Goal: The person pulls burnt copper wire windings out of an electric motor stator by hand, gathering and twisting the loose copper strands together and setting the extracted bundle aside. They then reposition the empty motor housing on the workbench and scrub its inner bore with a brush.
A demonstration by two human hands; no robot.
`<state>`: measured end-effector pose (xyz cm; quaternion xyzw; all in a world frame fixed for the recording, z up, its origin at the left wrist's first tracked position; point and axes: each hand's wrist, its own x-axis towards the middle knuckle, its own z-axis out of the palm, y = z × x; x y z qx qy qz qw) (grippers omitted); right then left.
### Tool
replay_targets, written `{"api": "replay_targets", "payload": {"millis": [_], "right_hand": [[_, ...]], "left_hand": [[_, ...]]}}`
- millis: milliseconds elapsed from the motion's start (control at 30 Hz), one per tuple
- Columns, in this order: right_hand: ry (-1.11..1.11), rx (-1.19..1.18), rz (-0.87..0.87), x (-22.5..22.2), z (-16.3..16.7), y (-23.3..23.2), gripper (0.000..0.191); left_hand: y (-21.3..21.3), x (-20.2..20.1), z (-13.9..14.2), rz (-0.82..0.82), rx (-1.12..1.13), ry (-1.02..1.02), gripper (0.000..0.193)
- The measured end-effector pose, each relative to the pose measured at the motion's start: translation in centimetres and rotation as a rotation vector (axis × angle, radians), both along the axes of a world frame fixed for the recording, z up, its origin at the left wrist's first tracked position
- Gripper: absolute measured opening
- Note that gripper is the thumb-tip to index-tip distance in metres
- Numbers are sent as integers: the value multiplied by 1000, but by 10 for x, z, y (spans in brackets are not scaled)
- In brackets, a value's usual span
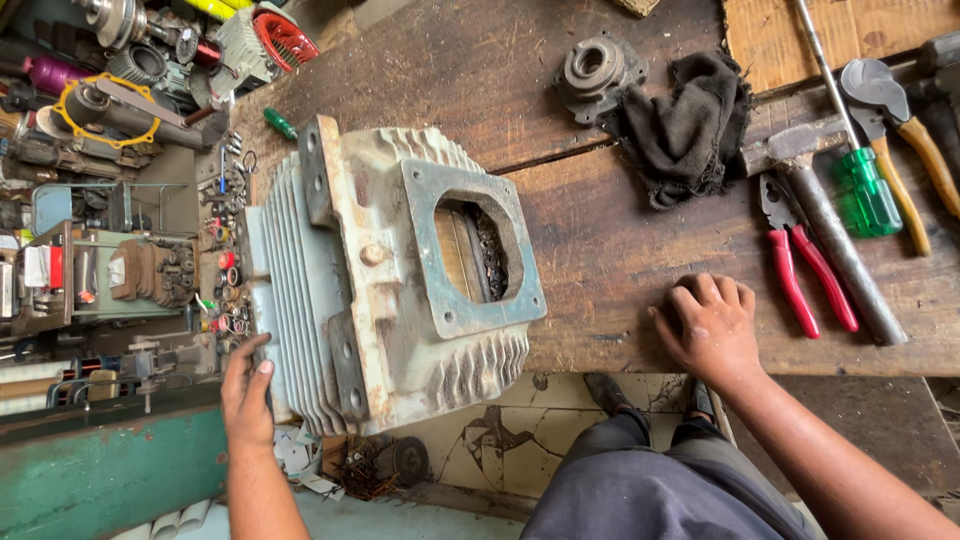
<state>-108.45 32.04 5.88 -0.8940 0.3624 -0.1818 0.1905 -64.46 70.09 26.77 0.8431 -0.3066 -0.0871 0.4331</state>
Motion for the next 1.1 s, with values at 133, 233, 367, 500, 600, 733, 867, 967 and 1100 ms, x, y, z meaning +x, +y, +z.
{"api": "replay_targets", "payload": {"millis": [133,233,367,500,600,733,867,967,1100], "right_hand": [[31,11,-7,1,1,-2,30],[26,27,-14,3,1,-4,29],[26,44,-27,4,2,-5,29],[34,44,-30,6,2,-5,29],[35,36,-33,7,2,-5,29],[60,30,-34,7,0,-5,30],[73,32,-19,6,-1,-5,31],[91,39,-16,6,-2,-5,33],[80,41,-20,6,0,-6,34]], "left_hand": [[0,-2,1,4,12,3,48],[1,-1,-1,25,5,14,48],[5,2,-3,-5,8,11,50],[10,3,-5,25,27,26,52],[10,1,-4,36,42,19,52],[7,-2,0,5,39,7,50],[7,-5,0,24,26,40,50],[8,-4,-2,25,19,40,50],[7,-1,-4,35,-1,58,50]]}}
